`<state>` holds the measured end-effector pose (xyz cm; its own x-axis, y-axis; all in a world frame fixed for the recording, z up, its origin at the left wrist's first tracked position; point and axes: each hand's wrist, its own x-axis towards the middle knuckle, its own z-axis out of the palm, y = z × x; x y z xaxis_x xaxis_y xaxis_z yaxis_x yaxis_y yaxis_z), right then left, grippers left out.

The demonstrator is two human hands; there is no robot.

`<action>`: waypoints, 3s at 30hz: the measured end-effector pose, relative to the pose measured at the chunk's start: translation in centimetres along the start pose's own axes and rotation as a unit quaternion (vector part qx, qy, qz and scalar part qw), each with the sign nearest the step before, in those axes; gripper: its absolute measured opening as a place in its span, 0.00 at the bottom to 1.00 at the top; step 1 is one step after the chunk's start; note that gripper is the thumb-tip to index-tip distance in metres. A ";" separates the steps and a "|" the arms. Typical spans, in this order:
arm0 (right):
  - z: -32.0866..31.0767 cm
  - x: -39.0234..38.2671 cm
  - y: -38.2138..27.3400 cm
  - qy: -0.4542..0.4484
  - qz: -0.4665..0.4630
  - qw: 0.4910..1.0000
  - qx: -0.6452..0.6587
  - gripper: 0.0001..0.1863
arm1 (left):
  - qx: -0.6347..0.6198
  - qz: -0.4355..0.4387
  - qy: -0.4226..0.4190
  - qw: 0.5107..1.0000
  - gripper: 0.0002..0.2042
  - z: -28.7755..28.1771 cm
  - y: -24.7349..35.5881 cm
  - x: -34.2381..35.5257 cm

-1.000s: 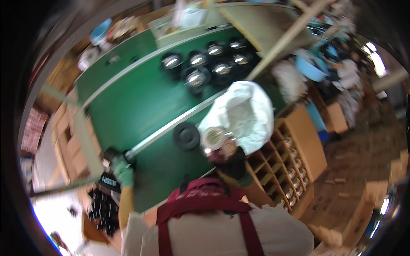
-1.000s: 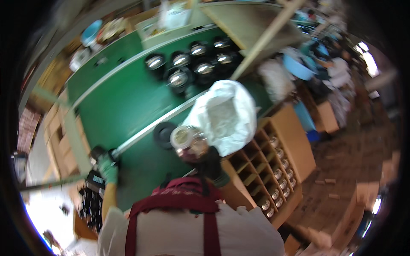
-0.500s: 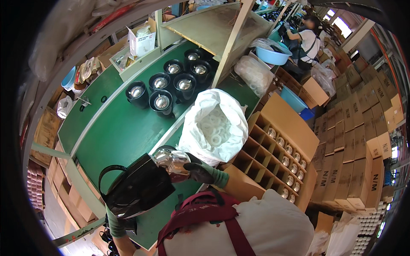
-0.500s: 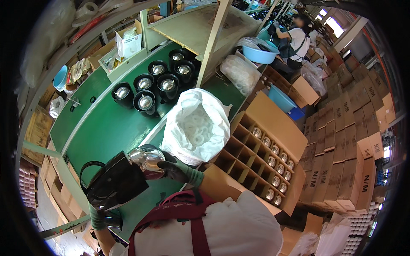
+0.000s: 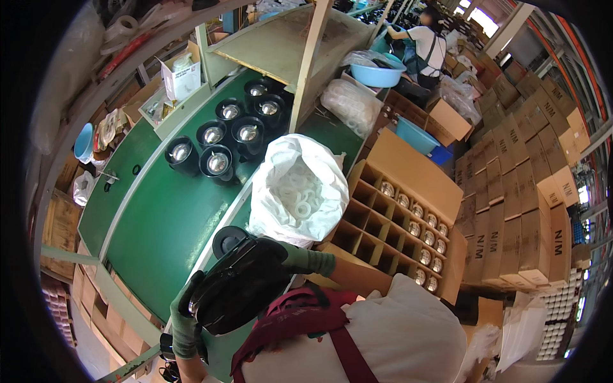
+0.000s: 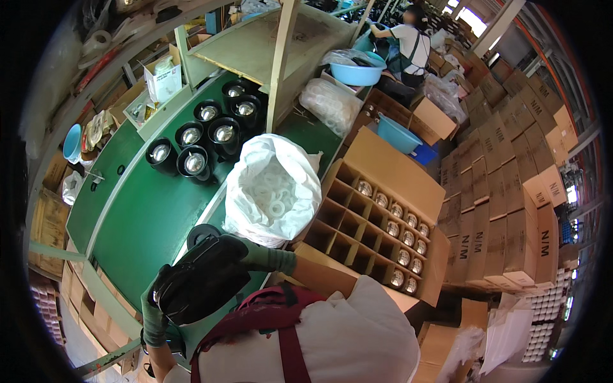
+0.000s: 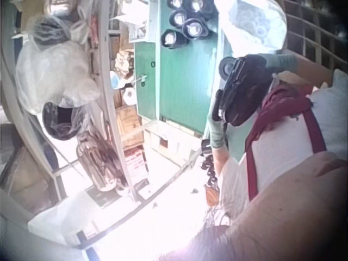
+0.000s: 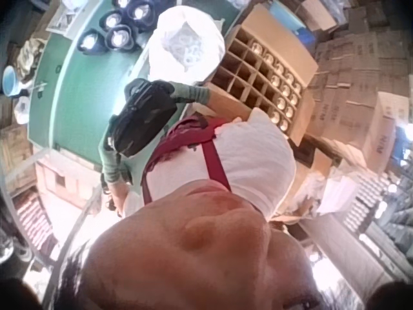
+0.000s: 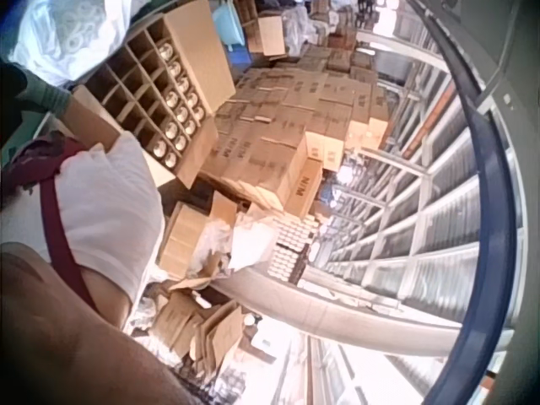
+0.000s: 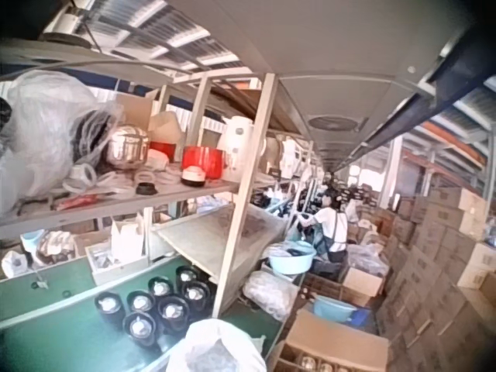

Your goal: The person repeatedly picks up black teapots and silver foil-wrapped items from a green workbench, places them into a white bag, and then into a cardboard box with internal dividers. The person also moves a large flat board and continues the packing cycle.

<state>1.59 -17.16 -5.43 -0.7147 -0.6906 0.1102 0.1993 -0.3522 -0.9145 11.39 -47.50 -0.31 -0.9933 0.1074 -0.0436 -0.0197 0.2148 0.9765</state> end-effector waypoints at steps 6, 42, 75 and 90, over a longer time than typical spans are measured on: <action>0.0 -2.3 2.2 -0.006 -0.026 0.991 -0.128 0.47 | 0.079 -0.032 -0.069 0.994 0.24 0.1 4.5 0.9; 4.9 1.7 3.3 0.004 -0.084 0.967 -0.239 0.59 | -0.608 -0.101 0.052 0.786 0.30 1.6 -14.2 -8.0; 0.3 -5.0 5.6 0.205 0.004 0.977 -0.063 0.42 | 0.133 0.132 0.005 0.982 0.24 0.5 -10.6 -3.2; -0.3 -4.0 2.8 0.082 -0.069 0.865 -0.490 0.40 | 0.014 0.085 0.182 0.979 0.30 3.6 -8.1 -5.9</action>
<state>4.78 -15.18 -8.52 -0.7880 -0.5578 0.2608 -0.5021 0.3370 -0.7964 17.82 -46.35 -8.73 -0.9569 -0.2078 0.2031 0.1485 0.2511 0.9565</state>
